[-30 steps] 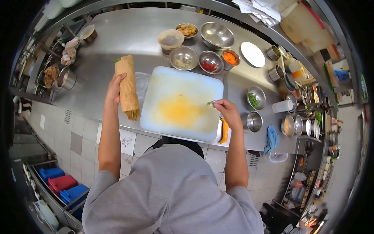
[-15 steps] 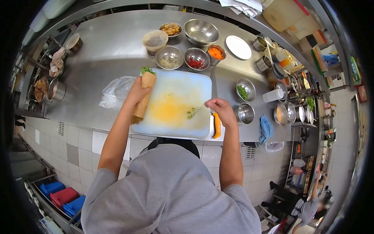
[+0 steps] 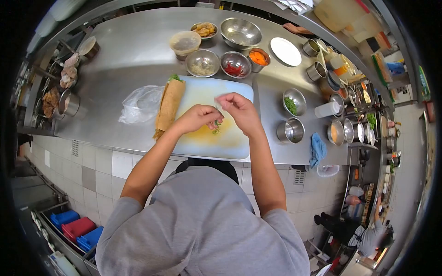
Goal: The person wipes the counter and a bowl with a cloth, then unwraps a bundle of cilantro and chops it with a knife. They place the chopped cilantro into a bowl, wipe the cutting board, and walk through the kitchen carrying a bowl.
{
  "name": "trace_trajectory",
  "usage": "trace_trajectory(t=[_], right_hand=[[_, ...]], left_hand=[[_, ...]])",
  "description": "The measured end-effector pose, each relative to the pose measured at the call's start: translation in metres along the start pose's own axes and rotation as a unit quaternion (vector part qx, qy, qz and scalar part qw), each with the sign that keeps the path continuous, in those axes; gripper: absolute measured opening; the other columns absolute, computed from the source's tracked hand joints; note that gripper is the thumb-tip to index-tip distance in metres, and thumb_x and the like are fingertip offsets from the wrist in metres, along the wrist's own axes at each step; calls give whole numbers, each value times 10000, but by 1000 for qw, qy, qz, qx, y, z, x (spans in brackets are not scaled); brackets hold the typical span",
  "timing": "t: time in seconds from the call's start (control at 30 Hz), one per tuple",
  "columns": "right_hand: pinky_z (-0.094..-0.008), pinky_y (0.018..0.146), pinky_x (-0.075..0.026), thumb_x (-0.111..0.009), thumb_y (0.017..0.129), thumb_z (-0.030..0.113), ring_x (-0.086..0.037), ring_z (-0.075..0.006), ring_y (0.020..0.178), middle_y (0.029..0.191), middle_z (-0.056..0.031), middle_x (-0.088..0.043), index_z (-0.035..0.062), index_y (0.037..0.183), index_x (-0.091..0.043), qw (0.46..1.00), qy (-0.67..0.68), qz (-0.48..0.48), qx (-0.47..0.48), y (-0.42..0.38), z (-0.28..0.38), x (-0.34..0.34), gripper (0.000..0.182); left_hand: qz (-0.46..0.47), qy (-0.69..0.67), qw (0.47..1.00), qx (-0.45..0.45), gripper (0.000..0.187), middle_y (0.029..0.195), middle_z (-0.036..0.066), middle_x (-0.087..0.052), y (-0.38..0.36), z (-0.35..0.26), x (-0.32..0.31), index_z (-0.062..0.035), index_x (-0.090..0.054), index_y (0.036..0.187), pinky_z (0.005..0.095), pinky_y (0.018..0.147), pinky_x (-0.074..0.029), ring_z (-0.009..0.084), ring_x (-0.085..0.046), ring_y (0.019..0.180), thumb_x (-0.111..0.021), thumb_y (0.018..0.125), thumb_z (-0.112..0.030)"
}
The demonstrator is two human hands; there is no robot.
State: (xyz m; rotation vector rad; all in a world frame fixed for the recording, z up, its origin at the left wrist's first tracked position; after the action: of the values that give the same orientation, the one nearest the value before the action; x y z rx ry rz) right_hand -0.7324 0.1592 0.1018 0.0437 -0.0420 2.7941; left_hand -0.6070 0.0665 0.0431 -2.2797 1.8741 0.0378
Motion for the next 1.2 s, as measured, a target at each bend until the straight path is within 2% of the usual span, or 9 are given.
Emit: trace_trajectory(t=[0.07, 0.17, 0.33, 0.43, 0.6, 0.73, 0.83, 1.03, 1.2], right_hand=[[-296, 943, -462, -622, 976, 139, -569, -136, 1074, 1194, -60, -632, 6, 1338, -533, 999, 17, -7, 38, 16, -2, -15, 396], [-286, 957, -453, -631, 968, 144, -572, -145, 1059, 1190, -57, -629, 20, 1391, -481, 989, 19, 121, -82, 19, -43, -51, 465], [-264, 756, -468, -585, 999, 217, -562, -94, 771, 801, 9, -626, 16, 1098, -699, 966, -53, 219, -124, 10, -70, -94, 251], [-243, 728, -464, -576, 997, 185, -546, -78, 736, 828, 7, -621, 18, 1107, -686, 941, -85, 270, -187, 11, -74, -91, 228], [-299, 778, -487, -573, 972, 141, -599, -168, 836, 944, -39, -667, 72, 1148, -694, 951, -257, 171, 4, 26, -68, -63, 225], [-393, 929, -463, -578, 883, 40, -591, -258, 1109, 1186, -81, -659, 119, 1138, -719, 860, -470, 130, 151, 26, -65, -47, 302], [-423, 1006, -425, -563, 832, -9, -538, -264, 1200, 1199, -87, -639, 135, 1115, -734, 745, -626, 96, 211, 12, -91, -11, 361], [-434, 921, -481, -630, 806, 43, -581, -340, 1065, 1088, -106, -645, 127, 1057, -743, 882, -469, 10, 44, 16, -94, 44, 287], [-427, 862, -492, -733, 769, 140, -591, -340, 953, 944, -126, -622, 102, 983, -740, 874, -484, 17, 46, -15, -104, -19, 218]], left_hand=[[-37, -101, 994, 4, 272, 1042, 84, -671, -9, 7, 18, -17, -620, 1177, 287, 750, -551, 147, -653, 861, -572, 1004, -221], [-133, -208, 968, -38, 256, 1020, 85, -673, -37, 3, 41, -21, -626, 1146, 303, 749, -559, 165, -666, 854, -507, 1038, -220], [-336, -180, 923, -46, 313, 1057, 88, -685, -102, -3, 82, -32, -626, 1172, 296, 713, -543, 172, -671, 796, -516, 1034, -290], [-470, -129, 869, -81, 350, 1071, 82, -686, -168, 11, 122, -43, -633, 1182, 282, 692, -529, 154, -656, 776, -522, 1026, -336], [-614, 69, 783, 71, 345, 971, 73, -690, -281, 54, 191, -58, -679, 1149, 298, 649, -509, 168, -649, 768, -545, 1005, -343], [-600, 511, 608, 92, 267, 989, 178, -690, -295, 98, 238, -11, -676, 1087, 450, 769, -528, 359, -652, 846, -521, 962, -189], [-516, 535, 642, 187, 269, 1109, 248, -644, -270, 121, 239, 13, -667, 1078, 502, 899, -489, 457, -598, 995, -506, 890, -91], [-518, 515, 657, 186, 360, 1240, 247, -576, -283, 133, 259, 36, -624, 1181, 467, 957, -476, 424, -565, 1108, -523, 861, -94], [-647, 490, 577, 92, 331, 1203, 205, -585, -289, 79, 223, 17, -616, 1195, 431, 918, -493, 380, -572, 1095, -589, 878, -78]])
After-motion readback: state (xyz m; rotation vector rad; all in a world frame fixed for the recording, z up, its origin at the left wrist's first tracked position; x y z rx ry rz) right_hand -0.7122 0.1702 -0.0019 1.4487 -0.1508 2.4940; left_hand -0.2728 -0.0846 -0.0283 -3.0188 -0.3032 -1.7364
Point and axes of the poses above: each hand's wrist, its own y-axis towards the middle knuckle, its own x-axis out of the back of the hand, z = x × y, the point moved 5 cm from there along y, towards the middle knuckle
